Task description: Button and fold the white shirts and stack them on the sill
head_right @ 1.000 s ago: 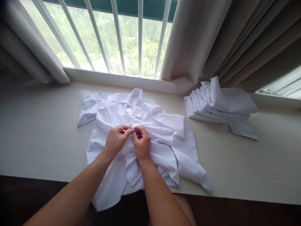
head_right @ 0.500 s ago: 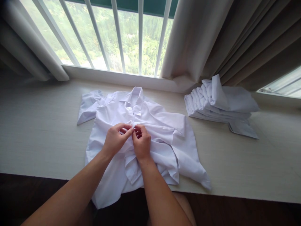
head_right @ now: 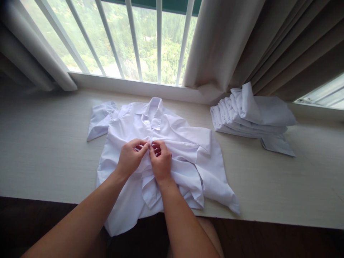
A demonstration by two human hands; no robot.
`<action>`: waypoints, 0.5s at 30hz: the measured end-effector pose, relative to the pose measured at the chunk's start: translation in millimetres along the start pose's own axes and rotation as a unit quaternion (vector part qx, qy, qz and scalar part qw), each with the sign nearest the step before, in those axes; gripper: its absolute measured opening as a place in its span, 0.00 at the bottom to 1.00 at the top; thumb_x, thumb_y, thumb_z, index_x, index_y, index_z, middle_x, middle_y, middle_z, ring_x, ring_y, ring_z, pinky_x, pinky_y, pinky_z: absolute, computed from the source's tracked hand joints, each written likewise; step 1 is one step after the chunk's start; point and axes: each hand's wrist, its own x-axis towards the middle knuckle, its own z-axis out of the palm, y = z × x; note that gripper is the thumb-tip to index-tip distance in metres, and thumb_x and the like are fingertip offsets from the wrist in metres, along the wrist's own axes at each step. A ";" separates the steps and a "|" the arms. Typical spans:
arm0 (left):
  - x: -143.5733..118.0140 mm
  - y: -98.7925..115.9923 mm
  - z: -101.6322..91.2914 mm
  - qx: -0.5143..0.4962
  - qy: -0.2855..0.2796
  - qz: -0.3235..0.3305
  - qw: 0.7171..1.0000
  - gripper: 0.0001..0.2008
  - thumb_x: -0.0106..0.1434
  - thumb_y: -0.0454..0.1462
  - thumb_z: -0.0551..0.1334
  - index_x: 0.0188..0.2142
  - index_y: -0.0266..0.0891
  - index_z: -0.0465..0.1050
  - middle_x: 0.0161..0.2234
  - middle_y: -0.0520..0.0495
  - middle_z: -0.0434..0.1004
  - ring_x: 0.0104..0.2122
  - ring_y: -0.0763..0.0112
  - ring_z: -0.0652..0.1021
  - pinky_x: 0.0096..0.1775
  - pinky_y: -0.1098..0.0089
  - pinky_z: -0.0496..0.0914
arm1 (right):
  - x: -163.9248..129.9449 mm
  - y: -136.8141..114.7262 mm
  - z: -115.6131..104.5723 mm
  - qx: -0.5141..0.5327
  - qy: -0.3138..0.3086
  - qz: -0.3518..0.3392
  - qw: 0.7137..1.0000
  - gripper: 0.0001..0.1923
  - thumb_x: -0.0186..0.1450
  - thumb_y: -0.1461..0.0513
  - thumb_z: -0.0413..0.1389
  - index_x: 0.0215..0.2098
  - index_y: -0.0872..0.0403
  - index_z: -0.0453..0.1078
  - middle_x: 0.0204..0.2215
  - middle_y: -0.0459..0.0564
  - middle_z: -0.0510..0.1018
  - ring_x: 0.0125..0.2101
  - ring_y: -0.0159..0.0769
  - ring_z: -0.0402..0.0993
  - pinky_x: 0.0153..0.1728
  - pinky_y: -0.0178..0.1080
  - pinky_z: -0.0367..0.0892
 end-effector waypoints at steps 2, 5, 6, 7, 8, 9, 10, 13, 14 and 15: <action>-0.1 0.4 0.0 0.004 -0.003 0.001 1.000 0.09 0.64 0.42 0.63 0.33 0.42 0.81 0.32 0.49 0.82 0.30 0.68 0.78 0.37 0.69 0.71 | -0.1 0.0 -0.1 -0.003 0.001 0.002 1.000 0.09 0.66 0.56 0.58 0.41 0.52 0.72 0.32 0.45 0.77 0.28 0.31 0.72 0.32 0.35 0.70; -0.4 1.1 -0.2 0.008 -0.007 0.002 1.000 0.10 0.64 0.42 0.62 0.33 0.42 0.80 0.32 0.50 0.82 0.30 0.68 0.78 0.37 0.69 0.71 | -0.2 -0.4 -0.3 -0.004 0.001 0.003 1.000 0.08 0.66 0.56 0.58 0.41 0.51 0.72 0.32 0.44 0.77 0.28 0.31 0.72 0.32 0.35 0.70; -0.5 1.2 -0.2 0.009 -0.007 0.003 1.000 0.10 0.65 0.42 0.62 0.33 0.42 0.80 0.32 0.50 0.82 0.30 0.68 0.78 0.37 0.69 0.71 | -0.3 -0.6 -0.4 -0.004 0.001 0.003 1.000 0.08 0.66 0.57 0.58 0.41 0.51 0.72 0.32 0.44 0.77 0.28 0.31 0.72 0.31 0.35 0.70; -0.6 1.2 -0.1 0.010 -0.007 0.004 1.000 0.10 0.65 0.42 0.62 0.32 0.42 0.80 0.32 0.50 0.82 0.30 0.68 0.78 0.37 0.69 0.71 | -0.3 -0.7 -0.5 -0.005 0.000 0.004 1.000 0.08 0.66 0.57 0.58 0.41 0.51 0.72 0.32 0.44 0.77 0.27 0.31 0.72 0.31 0.35 0.70; -0.6 1.0 0.0 0.012 -0.007 0.005 1.000 0.10 0.65 0.42 0.62 0.32 0.42 0.79 0.32 0.50 0.82 0.30 0.68 0.78 0.37 0.69 0.70 | -0.4 -0.8 -0.6 -0.006 -0.001 0.004 1.000 0.08 0.66 0.57 0.58 0.41 0.51 0.72 0.31 0.44 0.77 0.27 0.31 0.72 0.31 0.35 0.70; -0.5 0.8 0.1 0.014 -0.007 0.005 1.000 0.10 0.64 0.42 0.62 0.32 0.42 0.79 0.31 0.50 0.81 0.30 0.68 0.78 0.37 0.69 0.70 | -0.5 -0.9 -0.6 -0.007 -0.002 0.004 1.000 0.08 0.66 0.57 0.58 0.42 0.51 0.72 0.32 0.44 0.77 0.27 0.31 0.72 0.31 0.35 0.70; -0.5 0.6 0.4 0.016 -0.006 0.005 1.000 0.10 0.64 0.42 0.62 0.31 0.42 0.79 0.31 0.50 0.81 0.30 0.68 0.78 0.37 0.69 0.70 | -0.6 -0.9 -0.6 -0.008 -0.003 0.004 1.000 0.08 0.66 0.57 0.58 0.42 0.51 0.72 0.32 0.44 0.77 0.27 0.31 0.72 0.31 0.35 0.70; -0.3 -0.2 1.0 0.018 -0.005 0.003 1.000 0.09 0.64 0.42 0.62 0.30 0.42 0.78 0.30 0.50 0.80 0.29 0.68 0.78 0.36 0.69 0.70 | -1.1 -0.7 -0.4 -0.013 -0.005 0.002 1.000 0.08 0.66 0.57 0.58 0.43 0.51 0.72 0.32 0.44 0.77 0.28 0.32 0.73 0.32 0.35 0.71; -0.2 -0.4 1.1 0.017 -0.005 0.002 1.000 0.09 0.64 0.42 0.62 0.30 0.42 0.77 0.30 0.50 0.80 0.29 0.68 0.78 0.36 0.69 0.70 | -1.2 -0.7 -0.4 -0.014 -0.006 0.001 1.000 0.08 0.66 0.58 0.58 0.43 0.51 0.72 0.31 0.44 0.77 0.28 0.32 0.73 0.32 0.35 0.71; -0.2 -0.6 1.2 0.015 -0.007 0.000 1.000 0.09 0.64 0.42 0.62 0.30 0.41 0.77 0.30 0.50 0.81 0.29 0.68 0.78 0.36 0.69 0.70 | -1.3 -0.7 -0.4 -0.015 -0.007 0.001 1.000 0.08 0.66 0.58 0.58 0.42 0.51 0.72 0.31 0.44 0.77 0.28 0.32 0.73 0.32 0.35 0.71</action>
